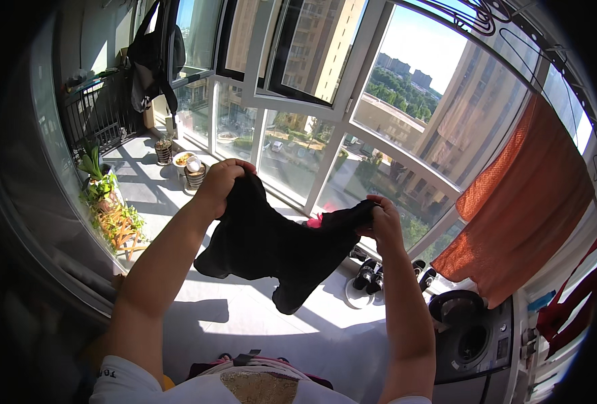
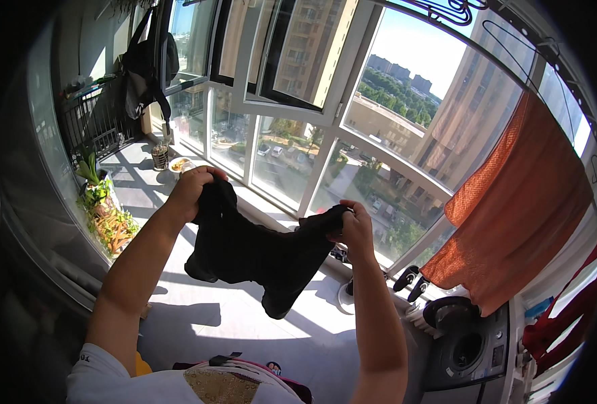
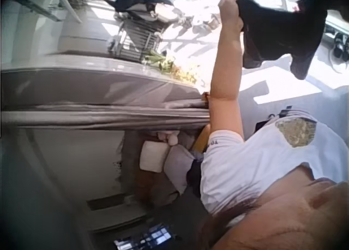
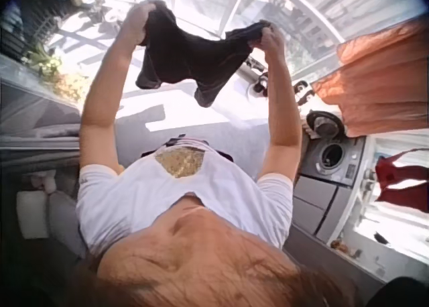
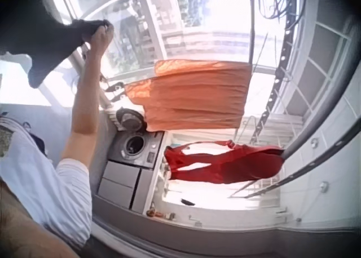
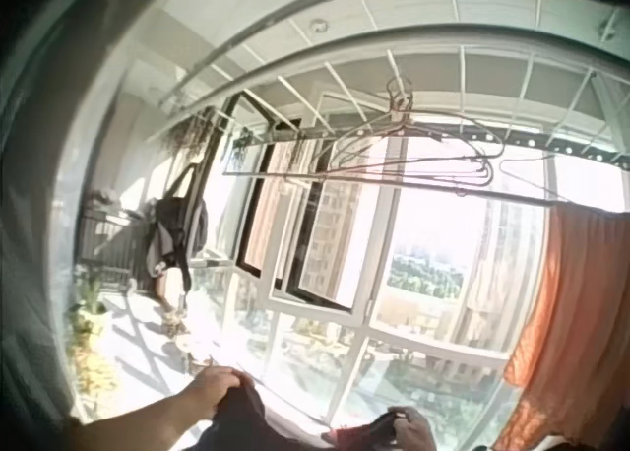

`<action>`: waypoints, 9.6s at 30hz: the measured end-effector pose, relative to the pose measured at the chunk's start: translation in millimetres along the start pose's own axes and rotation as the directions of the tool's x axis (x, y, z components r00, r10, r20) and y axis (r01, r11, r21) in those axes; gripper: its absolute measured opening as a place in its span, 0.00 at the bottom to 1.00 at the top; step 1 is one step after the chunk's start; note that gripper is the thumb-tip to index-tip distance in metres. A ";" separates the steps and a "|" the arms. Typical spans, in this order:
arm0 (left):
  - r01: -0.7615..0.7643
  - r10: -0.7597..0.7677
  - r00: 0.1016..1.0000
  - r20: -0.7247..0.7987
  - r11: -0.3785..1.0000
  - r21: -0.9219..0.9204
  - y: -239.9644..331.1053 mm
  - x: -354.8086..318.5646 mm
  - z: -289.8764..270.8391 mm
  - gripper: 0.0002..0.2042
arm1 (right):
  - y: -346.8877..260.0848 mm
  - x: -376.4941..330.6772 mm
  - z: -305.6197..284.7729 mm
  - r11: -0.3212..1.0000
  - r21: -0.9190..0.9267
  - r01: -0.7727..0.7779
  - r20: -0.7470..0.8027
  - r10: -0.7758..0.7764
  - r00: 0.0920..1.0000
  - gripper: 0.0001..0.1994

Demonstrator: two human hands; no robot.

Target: The person removes pieces of clothing from a washing machine and hangs them on hangers on a drying rack.

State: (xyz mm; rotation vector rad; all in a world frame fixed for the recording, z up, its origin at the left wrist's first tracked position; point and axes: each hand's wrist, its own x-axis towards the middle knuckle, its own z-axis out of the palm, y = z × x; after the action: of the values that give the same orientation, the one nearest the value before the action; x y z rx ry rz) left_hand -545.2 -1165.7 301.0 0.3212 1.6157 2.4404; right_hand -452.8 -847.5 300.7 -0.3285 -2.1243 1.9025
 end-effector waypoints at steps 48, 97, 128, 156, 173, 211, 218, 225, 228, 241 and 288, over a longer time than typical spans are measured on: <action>-0.947 0.921 0.255 0.294 0.178 0.266 339.5 286.9 152.7 0.22 | -462.8 77.6 0.8 0.048 -0.997 0.064 -0.063 -0.966 -0.250 0.14; -0.394 0.293 0.880 0.373 0.889 0.232 104.0 190.4 31.3 0.06 | -14.0 93.4 92.9 0.512 0.661 0.548 0.031 -0.749 0.662 0.37; -0.545 0.131 0.832 0.539 0.372 0.751 47.4 236.9 -32.3 0.07 | -71.5 139.7 106.5 0.541 -0.807 0.238 0.299 0.026 0.954 0.30; -0.836 0.650 0.327 0.686 -0.139 0.530 16.5 210.2 -9.8 0.21 | -64.7 132.1 97.3 0.855 -0.503 0.129 0.113 -0.083 0.990 0.22; -0.841 0.509 0.391 0.767 -0.141 0.523 70.5 245.4 0.3 0.08 | -76.8 145.1 26.8 0.526 -0.832 0.176 0.105 -0.162 0.981 0.13; -0.837 0.801 0.191 0.567 -0.169 0.520 180.6 206.0 -91.1 0.19 | -157.1 141.6 105.9 0.594 -0.598 0.538 -0.088 -0.716 0.693 0.10; -0.721 0.739 0.384 0.553 -0.134 0.680 193.6 242.4 -190.5 0.23 | -198.7 181.5 180.9 0.566 -0.595 0.570 0.007 -0.707 0.708 0.10; -0.731 0.798 0.292 0.527 -0.168 0.661 233.1 277.1 -203.3 0.22 | -238.5 202.7 235.7 0.484 -0.626 0.611 0.040 -0.763 0.645 0.11; -0.706 0.834 0.291 0.470 -0.144 0.693 247.7 275.3 -197.8 0.19 | -252.9 191.2 246.4 0.434 -0.655 0.619 0.048 -0.794 0.607 0.11; -0.630 0.962 -0.106 0.252 -0.261 0.731 400.8 325.0 -96.1 0.21 | -413.3 168.7 199.9 0.048 -0.809 0.586 0.066 -0.983 0.172 0.09; -0.587 0.763 0.636 0.119 0.377 0.717 1.7 248.2 -178.9 0.36 | 112.2 38.5 44.9 0.596 -0.757 -0.267 -0.184 0.197 0.963 0.52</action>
State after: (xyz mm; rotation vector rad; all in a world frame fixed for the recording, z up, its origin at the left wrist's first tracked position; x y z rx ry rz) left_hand -834.1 -1254.0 252.4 1.0605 3.0299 2.1854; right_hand -505.8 -863.6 186.5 -0.8742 -2.8505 0.8817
